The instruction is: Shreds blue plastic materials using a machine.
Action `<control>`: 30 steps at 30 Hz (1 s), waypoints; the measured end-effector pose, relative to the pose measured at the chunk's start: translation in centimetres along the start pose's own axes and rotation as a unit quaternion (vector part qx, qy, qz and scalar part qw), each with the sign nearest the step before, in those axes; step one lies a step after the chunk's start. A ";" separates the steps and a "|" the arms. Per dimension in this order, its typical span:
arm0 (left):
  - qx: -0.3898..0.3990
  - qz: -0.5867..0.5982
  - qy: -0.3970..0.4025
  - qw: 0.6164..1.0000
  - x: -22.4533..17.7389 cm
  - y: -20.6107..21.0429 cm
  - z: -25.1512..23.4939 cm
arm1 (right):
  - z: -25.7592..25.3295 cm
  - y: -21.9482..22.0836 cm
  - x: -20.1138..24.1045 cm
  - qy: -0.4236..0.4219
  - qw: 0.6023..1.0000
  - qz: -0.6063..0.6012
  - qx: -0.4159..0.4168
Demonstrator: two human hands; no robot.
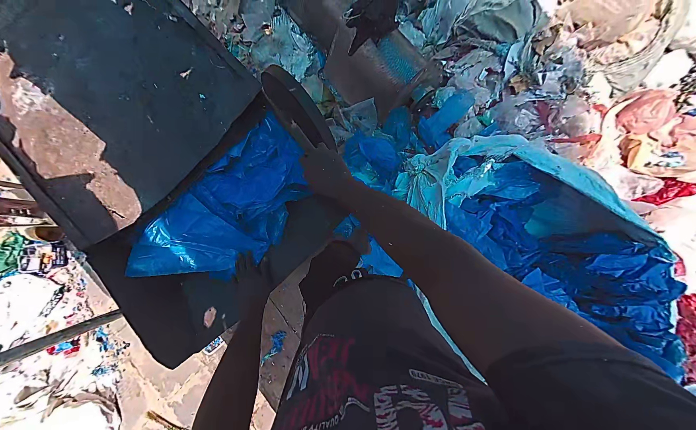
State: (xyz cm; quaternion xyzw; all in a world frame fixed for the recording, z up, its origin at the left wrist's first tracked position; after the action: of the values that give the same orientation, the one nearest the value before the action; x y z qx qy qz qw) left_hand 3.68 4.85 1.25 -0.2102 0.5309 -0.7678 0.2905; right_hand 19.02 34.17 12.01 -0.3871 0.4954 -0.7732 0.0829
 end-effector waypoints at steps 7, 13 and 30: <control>-0.003 0.005 -0.005 1.000 0.2 0.3 -0.2 | 0.0 0.0 0.2 -0.008 1.000 0.013 0.002; -0.017 -0.012 -0.010 1.000 0.5 1.0 -0.6 | 1.1 -1.3 1.7 0.026 0.998 0.020 0.048; -0.043 -0.001 -0.033 0.999 1.4 2.2 -1.3 | -0.7 0.3 0.4 -0.034 0.998 0.046 0.005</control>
State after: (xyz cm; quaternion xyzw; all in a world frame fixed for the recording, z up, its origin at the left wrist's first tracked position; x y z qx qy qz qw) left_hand 2.33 4.27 -1.21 -0.2480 0.5537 -0.7371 0.2977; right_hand 18.15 34.27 11.80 -0.3894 0.5059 -0.7575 0.1365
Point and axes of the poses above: each hand's wrist, its own z-axis away from the middle knuckle, its own y-axis out of the palm, x = y × z, the point moved 9 cm from there along -z, towards the middle knuckle, and after that the axes turned 15 degrees about -z, right-handed, at the moved point
